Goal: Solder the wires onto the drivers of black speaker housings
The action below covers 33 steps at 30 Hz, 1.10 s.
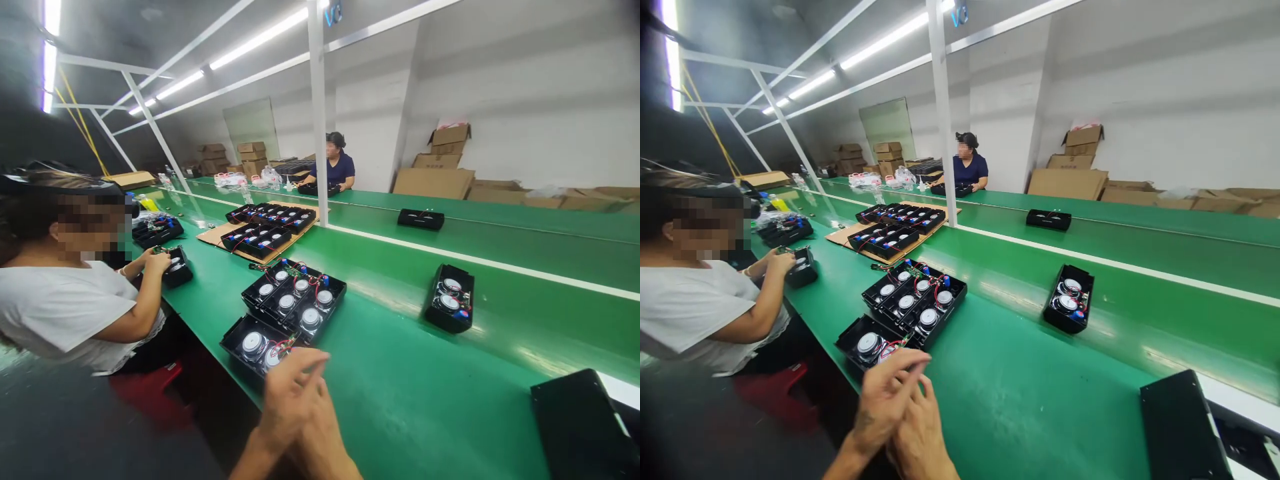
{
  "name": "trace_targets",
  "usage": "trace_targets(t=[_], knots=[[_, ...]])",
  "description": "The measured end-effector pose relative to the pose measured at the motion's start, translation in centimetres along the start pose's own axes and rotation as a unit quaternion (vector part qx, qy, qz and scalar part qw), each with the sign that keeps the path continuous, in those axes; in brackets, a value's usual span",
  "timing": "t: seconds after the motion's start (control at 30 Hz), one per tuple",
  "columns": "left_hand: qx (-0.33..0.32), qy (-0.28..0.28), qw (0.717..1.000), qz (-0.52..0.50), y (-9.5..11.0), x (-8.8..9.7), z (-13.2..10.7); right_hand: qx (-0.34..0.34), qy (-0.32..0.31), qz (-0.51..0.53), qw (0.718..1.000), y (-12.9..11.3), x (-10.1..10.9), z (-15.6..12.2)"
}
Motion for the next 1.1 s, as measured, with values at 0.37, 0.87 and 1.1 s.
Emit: trace_targets(t=[0.37, 0.87, 1.1], knots=[[0.25, 0.268, 0.928, 0.065, -13.3, 16.1, -1.3, 0.007, -0.23, 0.003, 0.973, 3.4, 6.1, -3.8], [0.374, -0.46, 0.778, -0.208, -6.0, -16.7, -13.2, -0.028, -0.184, -0.196, 0.963, 18.4, 17.9, -4.1], [0.163, -0.441, 0.882, -0.031, -6.1, -14.6, -8.8, -0.123, -0.046, -0.106, 0.986, 14.5, 23.3, -5.0]])
Point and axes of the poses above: each hand's wrist, its own z-axis towards the middle knuckle, its own x-axis out of the back of the hand, y = z × x, the point moved 8 cm from there along z, towards the middle knuckle, and after that the axes turned 5 degrees about -z, right-handed, at the moved point
